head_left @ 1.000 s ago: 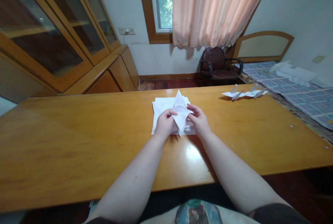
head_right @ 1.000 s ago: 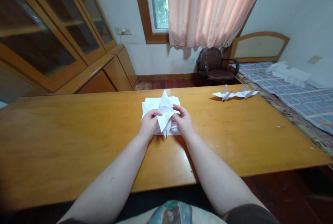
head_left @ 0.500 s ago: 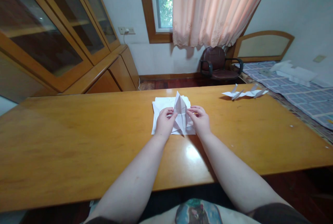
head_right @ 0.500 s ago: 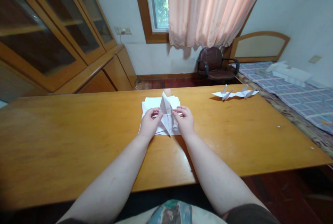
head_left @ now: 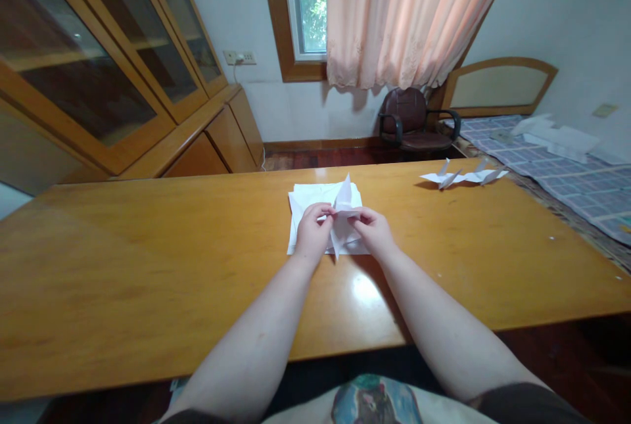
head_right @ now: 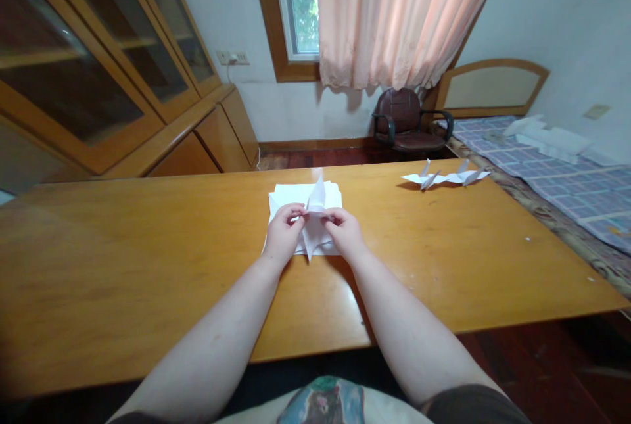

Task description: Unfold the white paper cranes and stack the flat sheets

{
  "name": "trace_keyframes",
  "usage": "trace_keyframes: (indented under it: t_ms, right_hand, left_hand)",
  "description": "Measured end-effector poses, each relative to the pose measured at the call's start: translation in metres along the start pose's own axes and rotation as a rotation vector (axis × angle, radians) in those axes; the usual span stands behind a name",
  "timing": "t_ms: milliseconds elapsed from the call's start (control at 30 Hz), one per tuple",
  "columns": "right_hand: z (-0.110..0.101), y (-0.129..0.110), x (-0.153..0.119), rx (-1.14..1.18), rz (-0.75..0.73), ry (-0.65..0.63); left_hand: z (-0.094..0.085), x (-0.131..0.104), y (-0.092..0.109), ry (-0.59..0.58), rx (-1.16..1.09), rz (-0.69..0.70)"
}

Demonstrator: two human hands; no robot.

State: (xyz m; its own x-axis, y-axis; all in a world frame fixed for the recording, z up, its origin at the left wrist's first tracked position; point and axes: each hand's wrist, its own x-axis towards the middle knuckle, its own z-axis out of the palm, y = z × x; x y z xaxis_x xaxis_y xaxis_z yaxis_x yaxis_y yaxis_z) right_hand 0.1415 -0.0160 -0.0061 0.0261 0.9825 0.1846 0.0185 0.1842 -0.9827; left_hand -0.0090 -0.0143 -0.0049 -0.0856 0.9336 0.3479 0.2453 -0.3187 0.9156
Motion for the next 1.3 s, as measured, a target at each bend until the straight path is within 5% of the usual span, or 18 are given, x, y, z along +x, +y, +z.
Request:
trace_keyframes:
  t_ms: [233,600,800,1033,1300]
  right_hand:
    - [-0.003,0.009,0.003,0.154,0.174,0.082]
    - [-0.003,0.012,0.003,0.023,0.017,0.201]
    - [0.0,0.004,-0.003,-0.056,-0.126,0.169]
    - [0.006,0.001,-0.01,-0.226,-0.292,0.153]
    - [0.004,0.003,-0.008,-0.265,-0.31,0.196]
  left_hand:
    - [0.001,-0.006,0.003,-0.132,0.05,0.055]
    - [-0.003,-0.004,0.008,0.144,0.232,0.172]
    - [-0.002,-0.008,0.011,-0.049,0.496,0.252]
    - [-0.001,-0.007,0.013,-0.111,0.565,0.225]
    - [-0.003,-0.005,0.008,-0.148,0.609,0.243]
